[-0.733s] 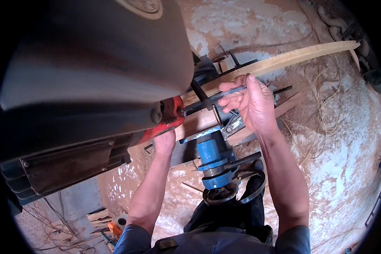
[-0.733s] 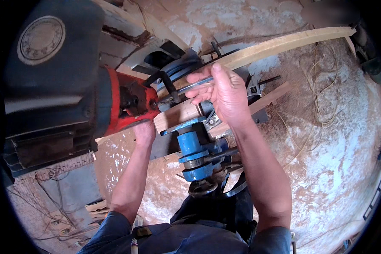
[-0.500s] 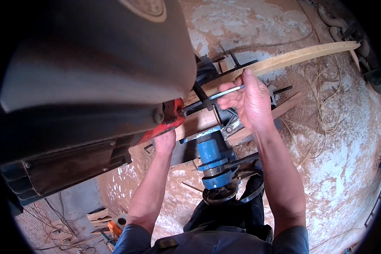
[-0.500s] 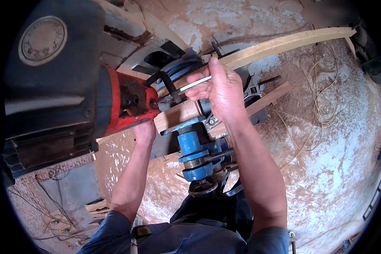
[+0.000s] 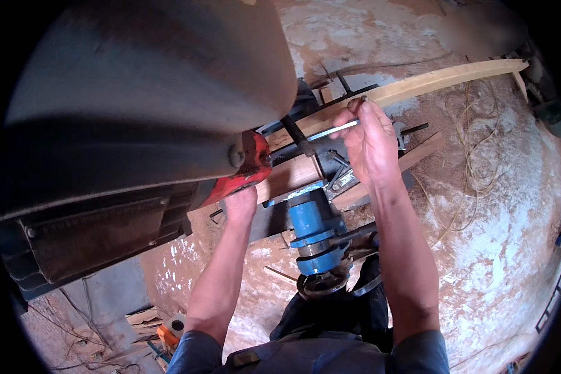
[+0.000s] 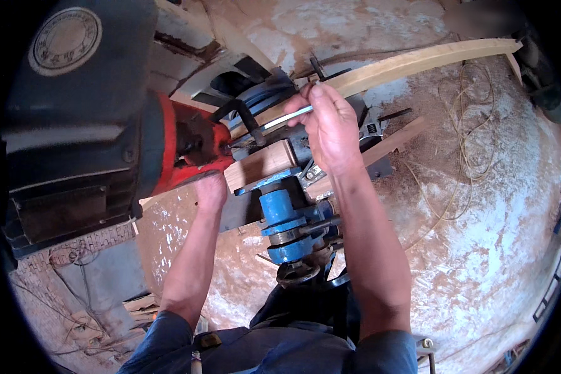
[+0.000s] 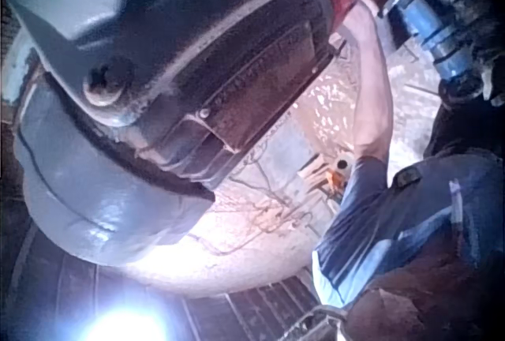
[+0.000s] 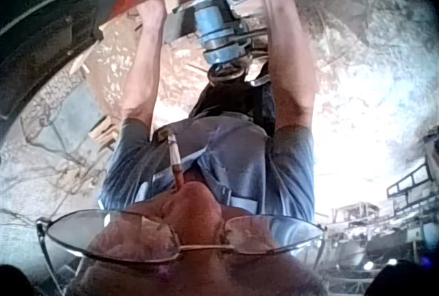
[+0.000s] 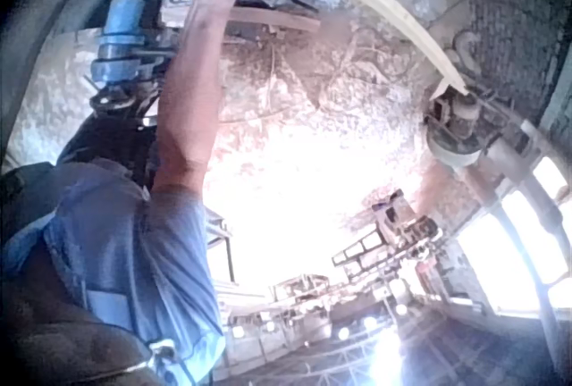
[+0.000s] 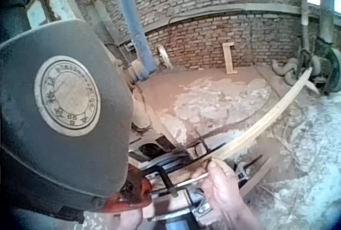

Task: The person operates a drill press to drill holes into a small wooden block clamped in a vise. They walk to a workbench to retrieve a drill bit, return to the machine, install the bit, and perform multiple drilling passes while adjusting the wood and machine settings.

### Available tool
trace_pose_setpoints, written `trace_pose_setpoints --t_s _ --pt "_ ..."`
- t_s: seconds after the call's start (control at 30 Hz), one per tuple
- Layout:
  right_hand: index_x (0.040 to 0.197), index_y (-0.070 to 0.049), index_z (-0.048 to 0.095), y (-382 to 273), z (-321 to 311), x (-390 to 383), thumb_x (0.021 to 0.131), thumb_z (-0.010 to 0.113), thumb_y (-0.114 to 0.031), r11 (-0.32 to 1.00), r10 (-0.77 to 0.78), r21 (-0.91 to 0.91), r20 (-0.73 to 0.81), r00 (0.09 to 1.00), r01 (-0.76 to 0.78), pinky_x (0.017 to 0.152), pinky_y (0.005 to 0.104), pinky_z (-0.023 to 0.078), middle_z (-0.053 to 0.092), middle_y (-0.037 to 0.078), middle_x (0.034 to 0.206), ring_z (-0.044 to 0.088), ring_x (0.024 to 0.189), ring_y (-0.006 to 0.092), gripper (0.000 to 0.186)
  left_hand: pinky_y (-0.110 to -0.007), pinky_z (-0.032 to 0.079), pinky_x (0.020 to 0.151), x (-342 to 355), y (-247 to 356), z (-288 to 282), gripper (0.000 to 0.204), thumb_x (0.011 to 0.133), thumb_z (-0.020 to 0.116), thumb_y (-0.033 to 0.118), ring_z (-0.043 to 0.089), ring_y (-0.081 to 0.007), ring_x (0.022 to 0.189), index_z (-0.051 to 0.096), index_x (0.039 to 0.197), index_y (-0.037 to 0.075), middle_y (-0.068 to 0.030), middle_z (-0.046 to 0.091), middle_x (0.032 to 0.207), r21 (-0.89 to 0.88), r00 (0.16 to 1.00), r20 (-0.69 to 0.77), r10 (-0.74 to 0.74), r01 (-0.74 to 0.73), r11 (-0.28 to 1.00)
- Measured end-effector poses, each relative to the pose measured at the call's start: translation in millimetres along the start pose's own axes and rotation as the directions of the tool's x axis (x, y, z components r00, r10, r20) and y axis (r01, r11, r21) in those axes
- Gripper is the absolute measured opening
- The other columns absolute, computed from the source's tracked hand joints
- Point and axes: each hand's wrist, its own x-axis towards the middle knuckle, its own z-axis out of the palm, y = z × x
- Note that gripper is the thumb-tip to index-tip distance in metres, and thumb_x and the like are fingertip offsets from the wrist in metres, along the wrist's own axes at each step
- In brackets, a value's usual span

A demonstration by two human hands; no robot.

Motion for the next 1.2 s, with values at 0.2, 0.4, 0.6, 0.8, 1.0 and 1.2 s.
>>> trace_pose_setpoints --t_s 0.2,0.4,0.6,0.8,1.0,1.2 --pt "0.089 -0.006 0.053 -29.8 -13.4 -4.0 0.096 0.043 -0.026 0.922 -0.134 0.348 -0.126 0.983 0.17 0.059 0.03 0.047 0.054 0.007 0.058 0.055 0.055 0.0184 0.023 -0.035 0.038 0.093 1.1 -15.4 3.6 0.04 0.083 0.061 0.015 0.048 -0.0229 0.107 0.049 0.119 0.002 -0.0114 0.052 0.118 -0.258 1.0 0.0 -0.012 0.012 0.966" --pt "0.078 -0.009 0.049 -19.4 -15.8 -66.8 0.093 0.049 -0.026 0.844 0.304 -0.331 -0.354 0.885 -0.422 0.033 0.0214 0.031 0.047 -0.001 0.053 0.04 0.038 0.0073 0.022 -0.036 0.04 0.091 1.4 -4.2 2.5 0.038 0.082 0.062 0.014 0.049 -0.0227 0.105 0.051 0.116 0.002 -0.0113 0.053 0.116 -0.181 1.0 -0.026 -0.011 0.006 0.984" --pt "0.09 -0.003 0.06 11.9 46.9 -76.5 0.093 0.051 -0.016 0.769 0.29 -0.547 -0.164 0.943 -0.331 0.04 0.0193 0.033 0.055 0.0 0.063 0.043 0.046 0.0048 0.016 -0.037 0.039 0.092 3.1 -0.8 0.2 0.033 0.082 0.059 0.011 0.049 -0.0248 0.106 0.053 0.112 0.0 -0.0131 0.054 0.114 -0.218 0.996 0.062 -0.061 0.073 0.973" --pt "0.078 -0.004 0.056 41.8 40.5 -49.5 0.094 0.05 -0.021 0.704 0.179 -0.693 -0.038 0.983 -0.155 0.055 0.022 0.037 0.05 -0.002 0.061 0.044 0.058 0.0056 0.024 -0.036 0.04 0.093 3.4 2.5 0.7 0.025 0.085 0.056 0.012 0.052 -0.0244 0.106 0.057 0.106 -0.001 -0.0127 0.058 0.112 -0.195 0.999 -0.032 0.029 -0.035 0.98" --pt "0.081 -0.003 0.057 44.6 37.8 -35.9 0.091 0.052 -0.027 0.717 0.225 -0.684 0.05 0.973 -0.131 0.058 0.0267 0.041 0.055 0.002 0.063 0.05 0.06 0.0106 0.027 -0.035 0.041 0.09 4.6 -5.3 3.3 0.024 0.083 0.058 0.01 0.053 -0.0234 0.102 0.057 0.105 -0.002 -0.0118 0.059 0.108 -0.238 0.999 0.006 0.034 -0.032 0.971" --pt "0.079 -0.002 0.059 40.5 36.6 -28.4 0.089 0.055 -0.033 0.673 0.331 -0.714 0.057 0.942 -0.193 0.059 0.0285 0.042 0.056 0.003 0.063 0.051 0.061 0.0119 0.033 -0.034 0.042 0.088 6.2 12.4 -1.1 0.023 0.083 0.059 0.009 0.054 -0.0218 0.099 0.057 0.103 -0.001 -0.0106 0.059 0.107 -0.293 0.998 0.012 0.059 -0.053 0.955"
